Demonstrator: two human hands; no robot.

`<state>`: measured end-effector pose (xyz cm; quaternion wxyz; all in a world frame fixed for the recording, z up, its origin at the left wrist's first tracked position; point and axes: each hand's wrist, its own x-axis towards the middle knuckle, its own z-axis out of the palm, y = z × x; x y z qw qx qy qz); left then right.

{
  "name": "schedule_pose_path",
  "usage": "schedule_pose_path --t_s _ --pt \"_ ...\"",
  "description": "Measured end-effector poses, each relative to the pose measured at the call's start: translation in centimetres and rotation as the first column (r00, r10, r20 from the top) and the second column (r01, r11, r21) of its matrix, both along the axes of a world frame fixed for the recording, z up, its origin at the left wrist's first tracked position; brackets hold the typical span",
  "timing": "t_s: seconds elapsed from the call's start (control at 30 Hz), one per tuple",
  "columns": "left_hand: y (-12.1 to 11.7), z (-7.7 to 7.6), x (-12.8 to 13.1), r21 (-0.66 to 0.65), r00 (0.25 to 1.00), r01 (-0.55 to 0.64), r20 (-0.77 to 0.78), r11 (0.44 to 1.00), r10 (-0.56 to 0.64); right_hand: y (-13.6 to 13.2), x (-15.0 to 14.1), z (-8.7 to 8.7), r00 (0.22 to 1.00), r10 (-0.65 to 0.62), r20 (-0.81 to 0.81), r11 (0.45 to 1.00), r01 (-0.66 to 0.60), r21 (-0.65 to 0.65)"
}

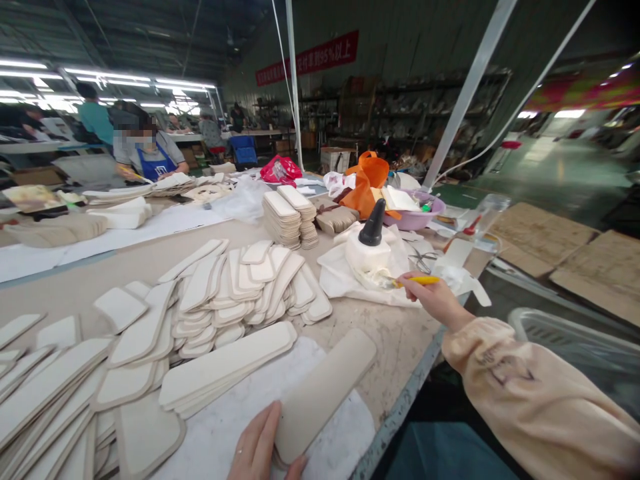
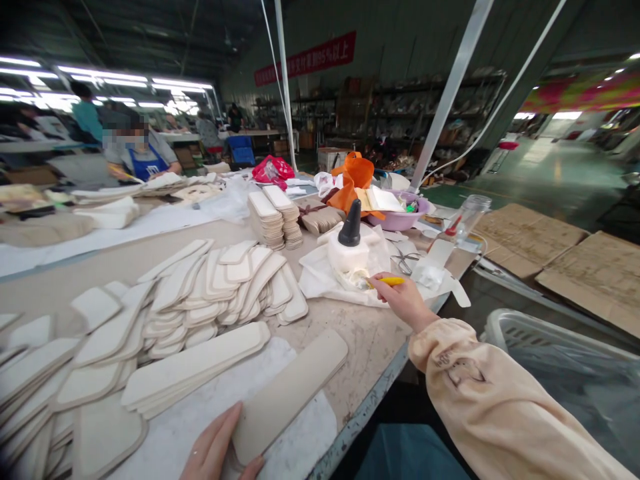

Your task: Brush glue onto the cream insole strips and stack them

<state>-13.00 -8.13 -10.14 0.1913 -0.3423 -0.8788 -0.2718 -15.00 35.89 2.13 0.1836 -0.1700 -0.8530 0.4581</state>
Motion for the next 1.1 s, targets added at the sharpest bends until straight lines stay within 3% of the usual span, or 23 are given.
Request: schedule_pose_path --t_s 0.1,0.2,0.23,0.3,0.37,0.43,0.47,0.57,0.7,0.9,1.1 --pt "0.2 1.8 0.7 -0.052 0.997 -0.008 0.078 0.999 0.013 -0.6 1.9 0.7 0.994 -0.047 -0.097 0.999 0.044 -0.033" --pt "0.5 3.6 1.4 -0.07 0.976 -0.048 0.21 0.996 0.061 -3.1 4.1 0.8 0.945 -0.163 -0.284 0.951 0.074 -0.3" --pt "0.7 3.9 1.6 -0.069 0.968 -0.049 0.242 0.996 0.064 -4.5 4.9 0.5 0.927 -0.197 -0.319 0.896 0.039 -0.441" --pt "0.9 4.3 1.8 -0.066 0.956 -0.05 0.287 0.997 0.067 -8.0 6.6 -0.3 0.925 -0.213 -0.314 0.731 -0.062 -0.68" --pt "1.0 4.4 1.9 -0.058 0.947 -0.05 0.314 0.997 0.066 -12.1 8.0 -1.4 0.966 -0.139 -0.218 0.565 -0.103 -0.819" --pt "1.0 4.4 2.0 -0.042 0.941 -0.053 0.332 0.998 0.064 -16.1 8.9 -2.7 0.991 -0.043 -0.124 0.472 -0.089 -0.877" --pt "1.0 4.3 2.0 -0.031 0.938 -0.053 0.34 0.998 0.061 -17.9 9.1 -3.3 0.996 0.001 -0.089 0.463 -0.079 -0.883" --pt "1.0 4.3 2.0 0.0 0.931 -0.059 0.362 0.998 0.055 -21.4 9.0 -4.8 0.99 0.127 -0.056 0.555 -0.118 -0.823" --pt "1.0 4.3 1.9 0.028 0.927 -0.06 0.372 0.998 0.045 -23.2 8.4 -5.6 0.959 0.274 -0.067 0.717 -0.25 -0.651" --pt "0.9 4.3 1.9 0.012 0.926 -0.072 0.372 0.997 0.062 -23.8 8.5 -6.8 0.924 0.378 -0.06 0.772 -0.35 -0.531" --pt "1.0 4.3 1.9 -0.025 0.935 -0.068 0.348 0.997 0.073 -20.9 7.9 -7.1 0.972 0.23 -0.055 0.87 -0.23 -0.436"
